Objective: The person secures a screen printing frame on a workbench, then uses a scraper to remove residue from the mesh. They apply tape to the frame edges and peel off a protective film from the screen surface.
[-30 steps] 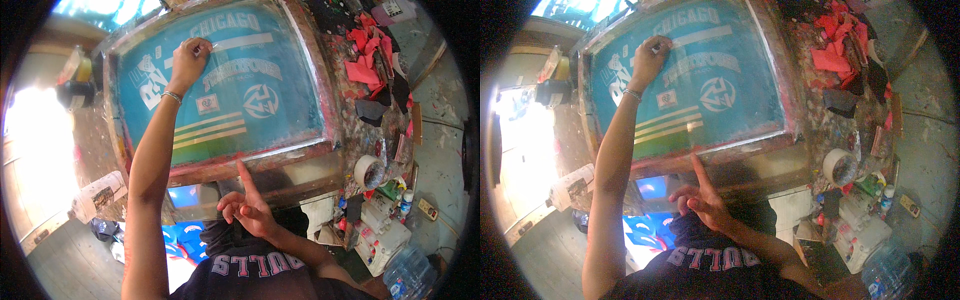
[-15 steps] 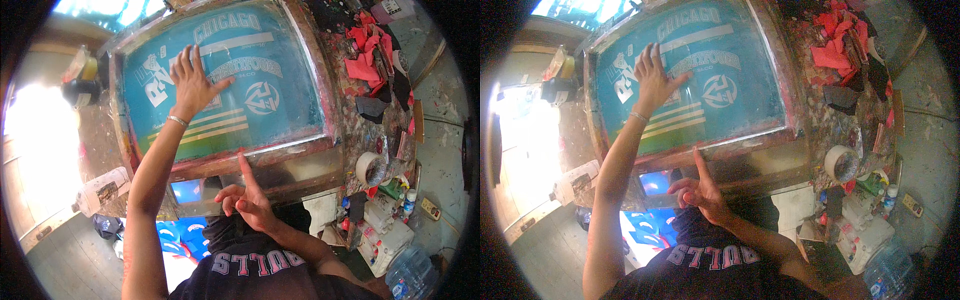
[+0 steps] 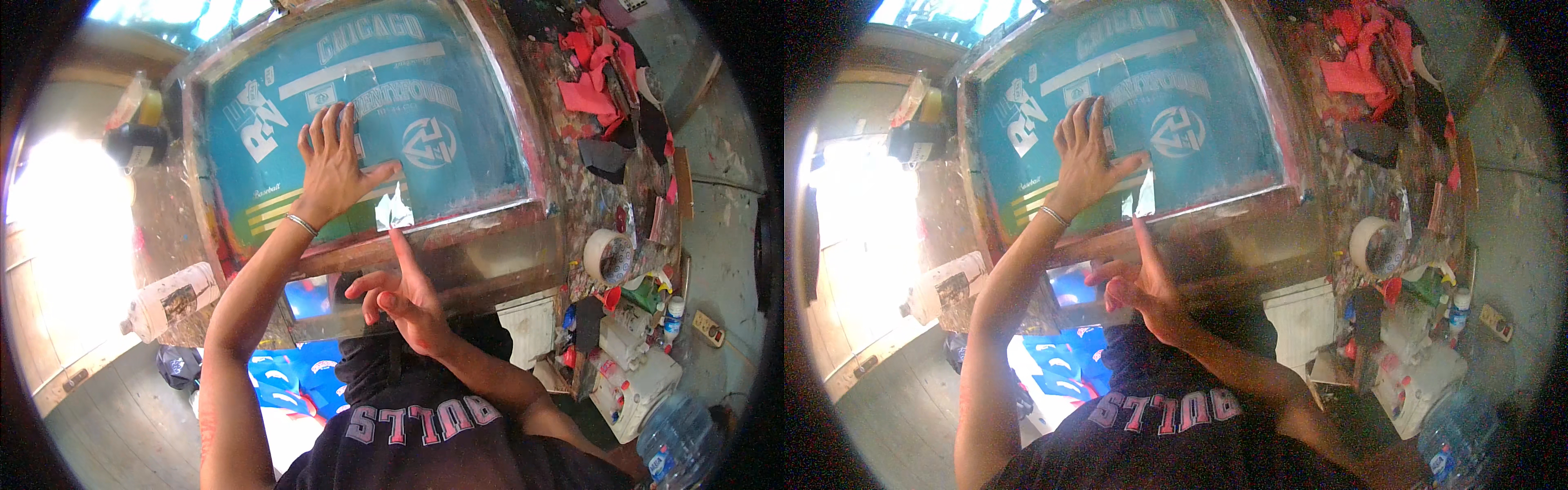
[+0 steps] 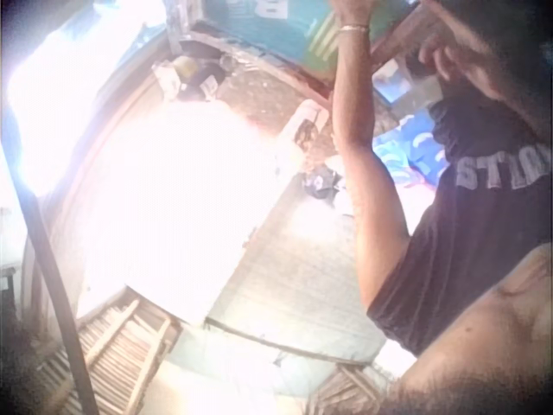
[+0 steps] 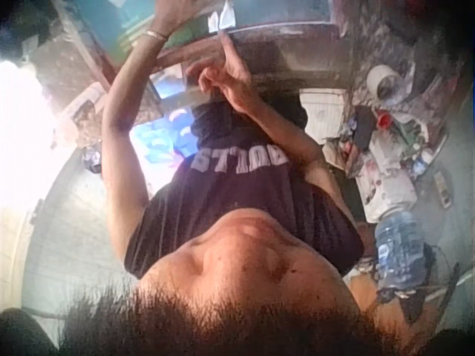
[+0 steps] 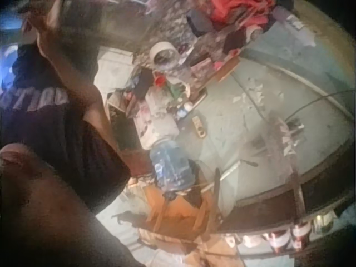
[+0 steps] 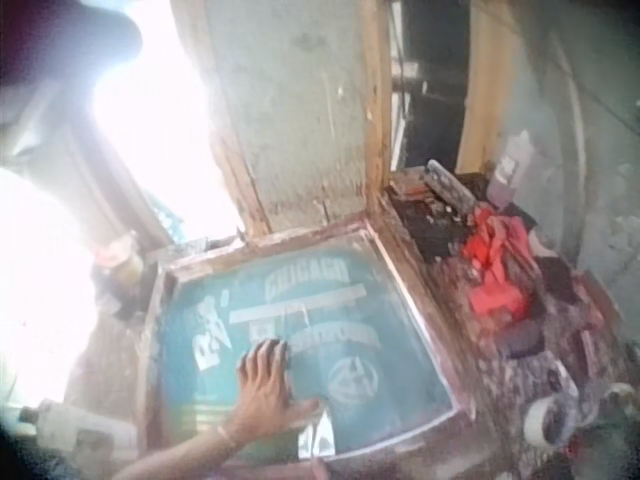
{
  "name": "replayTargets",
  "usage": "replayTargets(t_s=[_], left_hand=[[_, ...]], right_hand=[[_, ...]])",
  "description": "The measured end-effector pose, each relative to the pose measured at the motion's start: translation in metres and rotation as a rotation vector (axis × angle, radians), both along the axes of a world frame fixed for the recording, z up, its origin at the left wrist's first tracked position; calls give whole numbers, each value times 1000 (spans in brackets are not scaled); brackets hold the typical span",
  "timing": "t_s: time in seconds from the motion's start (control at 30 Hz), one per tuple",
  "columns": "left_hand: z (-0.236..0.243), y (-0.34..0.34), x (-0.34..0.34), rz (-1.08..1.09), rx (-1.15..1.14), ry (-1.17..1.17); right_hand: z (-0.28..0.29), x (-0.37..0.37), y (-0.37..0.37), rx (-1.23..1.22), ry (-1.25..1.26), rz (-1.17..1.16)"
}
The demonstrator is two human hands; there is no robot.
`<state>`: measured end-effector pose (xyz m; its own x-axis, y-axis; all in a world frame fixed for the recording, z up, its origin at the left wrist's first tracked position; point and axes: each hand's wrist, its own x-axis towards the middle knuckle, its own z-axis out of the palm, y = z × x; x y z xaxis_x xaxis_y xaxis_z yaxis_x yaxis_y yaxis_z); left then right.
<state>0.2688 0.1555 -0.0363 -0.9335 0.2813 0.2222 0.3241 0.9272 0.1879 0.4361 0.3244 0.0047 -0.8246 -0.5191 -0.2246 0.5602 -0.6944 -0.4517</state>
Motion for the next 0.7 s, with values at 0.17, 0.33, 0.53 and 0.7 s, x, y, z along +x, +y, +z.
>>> replayTargets(t_s=[0.17,0.33,0.53,0.7], left_hand=[[-2,0,4,-21,-15,-17],[-4,2,11,-46,-13,-30],[2,5,13,-79,-5,-35],[-1,-3,5,-71,138,-47]], right_hand=[[5,-4,-1,46,33,-6],[9,-6,-5,82,5,-13],[6,-7,-8,101,26,-43],[9,-9,-8,129,19,-49]])
